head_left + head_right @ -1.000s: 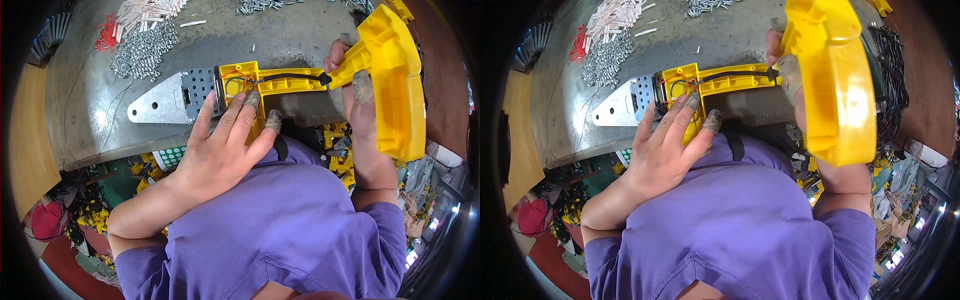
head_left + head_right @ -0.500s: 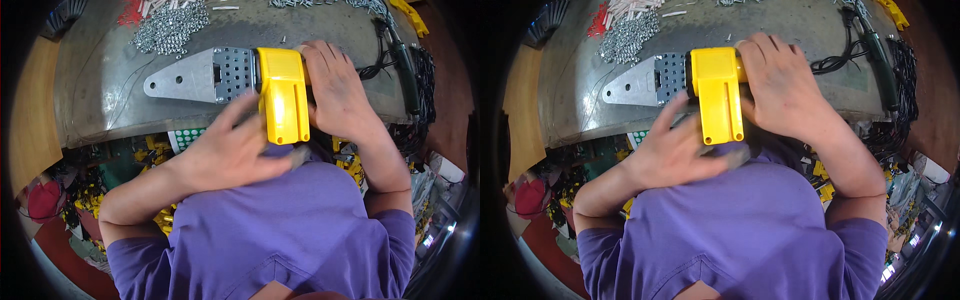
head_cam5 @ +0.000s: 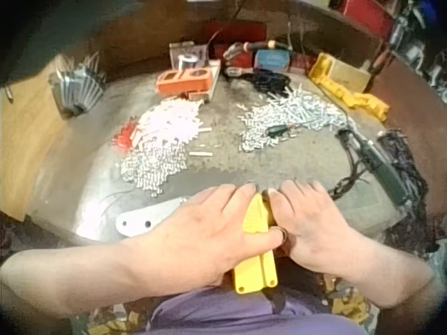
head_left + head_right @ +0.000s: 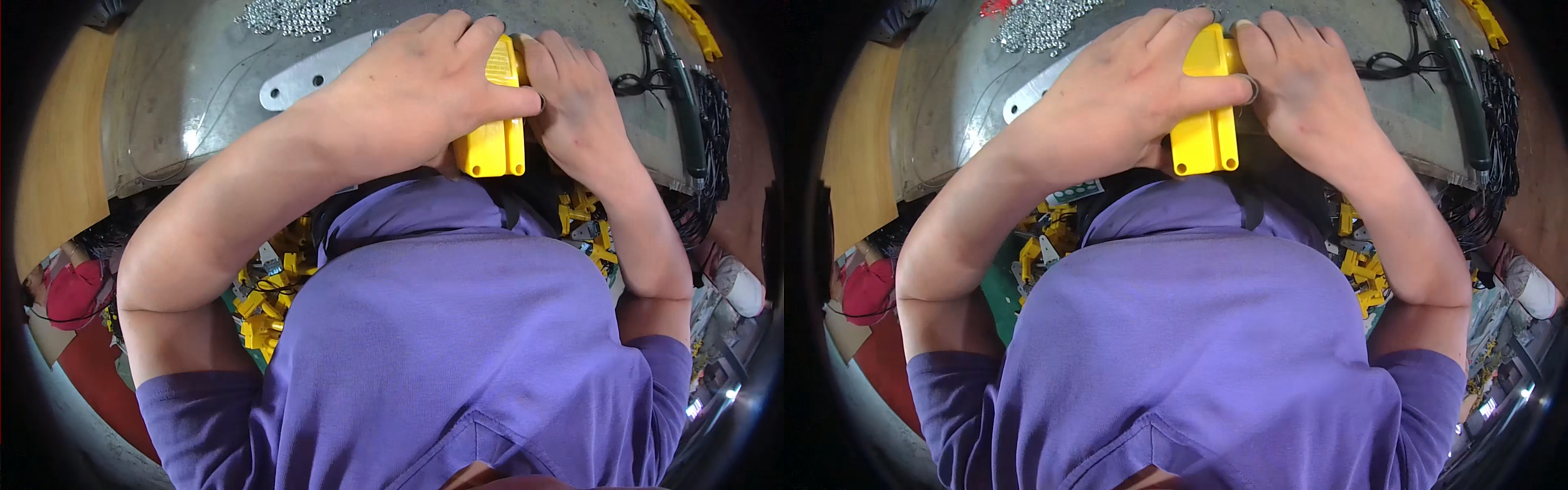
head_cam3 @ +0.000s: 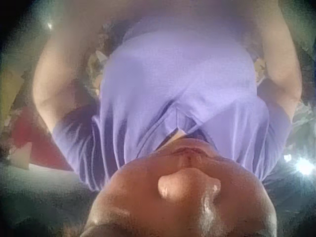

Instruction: The person connects and solders wires inside a plastic tool housing using a soldering iron, fits the casing over a metal heating plate, drives screws using an electric screwdriver, and then begins assembling another heating tool component.

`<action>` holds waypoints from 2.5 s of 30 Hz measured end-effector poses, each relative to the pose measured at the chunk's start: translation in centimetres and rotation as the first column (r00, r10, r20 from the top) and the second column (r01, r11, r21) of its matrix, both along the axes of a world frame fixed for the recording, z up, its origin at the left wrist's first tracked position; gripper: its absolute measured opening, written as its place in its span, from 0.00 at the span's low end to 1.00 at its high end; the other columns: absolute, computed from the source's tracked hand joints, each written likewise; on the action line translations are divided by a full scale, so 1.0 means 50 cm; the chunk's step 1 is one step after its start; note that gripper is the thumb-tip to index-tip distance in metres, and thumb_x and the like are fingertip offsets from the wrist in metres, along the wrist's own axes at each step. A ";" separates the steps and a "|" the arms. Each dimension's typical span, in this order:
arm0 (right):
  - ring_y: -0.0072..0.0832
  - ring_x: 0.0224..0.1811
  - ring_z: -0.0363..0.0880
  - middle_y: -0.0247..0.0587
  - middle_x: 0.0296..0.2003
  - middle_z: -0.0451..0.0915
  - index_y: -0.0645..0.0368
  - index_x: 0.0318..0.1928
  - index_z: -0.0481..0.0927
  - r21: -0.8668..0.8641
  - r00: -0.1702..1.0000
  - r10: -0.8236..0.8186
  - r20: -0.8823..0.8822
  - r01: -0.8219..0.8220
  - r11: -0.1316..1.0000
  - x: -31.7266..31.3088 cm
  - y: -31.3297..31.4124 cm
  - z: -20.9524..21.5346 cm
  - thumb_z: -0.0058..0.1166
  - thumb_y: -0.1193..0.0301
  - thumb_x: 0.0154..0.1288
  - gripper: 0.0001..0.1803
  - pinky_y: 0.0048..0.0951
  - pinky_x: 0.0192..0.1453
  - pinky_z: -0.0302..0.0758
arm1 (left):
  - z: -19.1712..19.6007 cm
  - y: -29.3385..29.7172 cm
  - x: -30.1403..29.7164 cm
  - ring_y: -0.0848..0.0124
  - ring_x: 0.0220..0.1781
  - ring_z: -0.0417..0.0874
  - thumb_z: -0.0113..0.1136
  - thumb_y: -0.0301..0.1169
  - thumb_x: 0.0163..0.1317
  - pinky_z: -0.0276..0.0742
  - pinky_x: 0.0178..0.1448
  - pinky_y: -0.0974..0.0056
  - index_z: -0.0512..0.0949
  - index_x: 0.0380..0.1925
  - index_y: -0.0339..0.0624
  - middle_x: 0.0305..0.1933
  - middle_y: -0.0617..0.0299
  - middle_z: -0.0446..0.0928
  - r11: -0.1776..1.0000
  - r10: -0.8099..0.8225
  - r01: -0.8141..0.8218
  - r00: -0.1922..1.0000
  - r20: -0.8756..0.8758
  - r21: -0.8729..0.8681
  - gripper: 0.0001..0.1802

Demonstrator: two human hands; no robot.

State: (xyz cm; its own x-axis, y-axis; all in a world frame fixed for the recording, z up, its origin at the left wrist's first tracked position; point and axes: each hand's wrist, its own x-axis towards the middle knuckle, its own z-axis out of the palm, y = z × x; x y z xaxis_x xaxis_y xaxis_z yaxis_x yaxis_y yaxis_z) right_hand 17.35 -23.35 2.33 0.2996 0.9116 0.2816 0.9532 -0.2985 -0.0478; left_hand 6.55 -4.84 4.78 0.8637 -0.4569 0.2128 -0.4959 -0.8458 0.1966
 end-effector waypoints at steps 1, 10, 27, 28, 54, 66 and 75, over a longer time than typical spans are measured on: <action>0.38 0.42 0.73 0.41 0.36 0.71 0.61 0.47 0.70 -0.003 0.999 0.040 0.007 -0.040 0.999 0.002 0.001 0.002 0.56 0.73 0.46 0.24 0.36 0.43 0.67 | -0.012 -0.005 -0.003 0.54 0.56 0.71 0.64 0.41 0.46 0.68 0.59 0.52 0.76 0.47 0.56 0.55 0.48 0.69 0.997 0.027 -0.024 0.999 -0.041 0.076 0.24; 0.42 0.48 0.76 0.50 0.44 0.77 0.62 0.51 0.71 -0.136 0.695 0.081 -0.714 -0.252 0.958 0.094 -0.004 0.060 0.52 0.70 0.61 0.18 0.37 0.53 0.72 | -0.003 -0.032 -0.037 0.41 0.58 0.66 0.69 0.49 0.37 0.67 0.61 0.46 0.73 0.52 0.55 0.60 0.38 0.60 0.993 0.087 -0.092 0.994 -0.067 -0.078 0.37; 0.21 0.39 0.75 0.36 0.37 0.75 0.61 0.52 0.70 0.153 0.738 0.229 -0.635 -0.171 0.973 0.189 0.063 0.053 0.52 0.81 0.55 0.21 0.22 0.42 0.73 | 0.021 0.024 0.052 0.49 0.53 0.77 0.58 0.43 0.61 0.71 0.57 0.54 0.68 0.51 0.38 0.48 0.45 0.76 0.889 0.328 -0.396 0.901 -0.283 -0.231 0.25; 0.27 0.42 0.75 0.40 0.40 0.76 0.62 0.49 0.71 0.114 0.597 0.106 -0.795 -0.025 0.993 0.160 0.064 0.095 0.55 0.79 0.56 0.18 0.28 0.46 0.73 | -0.001 0.046 0.075 0.48 0.51 0.78 0.58 0.41 0.62 0.73 0.54 0.53 0.68 0.49 0.37 0.46 0.44 0.77 0.845 0.380 -0.441 0.894 -0.238 -0.303 0.22; 0.44 0.42 0.77 0.51 0.38 0.78 0.60 0.48 0.71 -0.057 0.924 -0.118 -0.365 0.104 0.993 0.113 0.097 0.107 0.49 0.74 0.63 0.13 0.41 0.48 0.73 | 0.053 0.034 -0.010 0.66 0.45 0.81 0.64 0.27 0.57 0.76 0.49 0.64 0.68 0.44 0.35 0.41 0.56 0.76 0.695 0.260 -0.402 0.913 -0.314 -0.596 0.18; 0.50 0.49 0.76 0.58 0.44 0.78 0.64 0.48 0.71 -0.011 0.900 0.261 -0.350 -0.283 0.959 0.159 0.169 0.038 0.48 0.77 0.60 0.15 0.43 0.51 0.73 | 0.041 -0.036 -0.126 0.74 0.39 0.81 0.66 0.16 0.52 0.79 0.46 0.67 0.69 0.36 0.36 0.36 0.59 0.78 0.654 0.190 -0.497 0.838 -0.512 -0.570 0.16; 0.24 0.40 0.78 0.41 0.37 0.80 0.65 0.54 0.68 -0.187 0.355 -0.187 -0.916 0.035 0.982 0.160 0.029 0.157 0.55 0.78 0.60 0.21 0.25 0.44 0.75 | 0.057 -0.046 -0.114 0.70 0.37 0.82 0.66 0.17 0.51 0.78 0.41 0.68 0.71 0.37 0.37 0.32 0.59 0.77 0.749 0.162 -0.409 0.876 -0.454 -0.521 0.16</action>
State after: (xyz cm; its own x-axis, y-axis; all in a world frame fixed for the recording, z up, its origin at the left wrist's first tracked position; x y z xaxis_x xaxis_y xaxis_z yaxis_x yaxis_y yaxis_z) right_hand 25.35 -21.88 10.15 0.4017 0.8483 -0.3449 0.2828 -0.4731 -0.8344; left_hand 0.86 -7.14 7.65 0.9978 -0.0655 -0.0002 -0.0384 -0.5879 0.8080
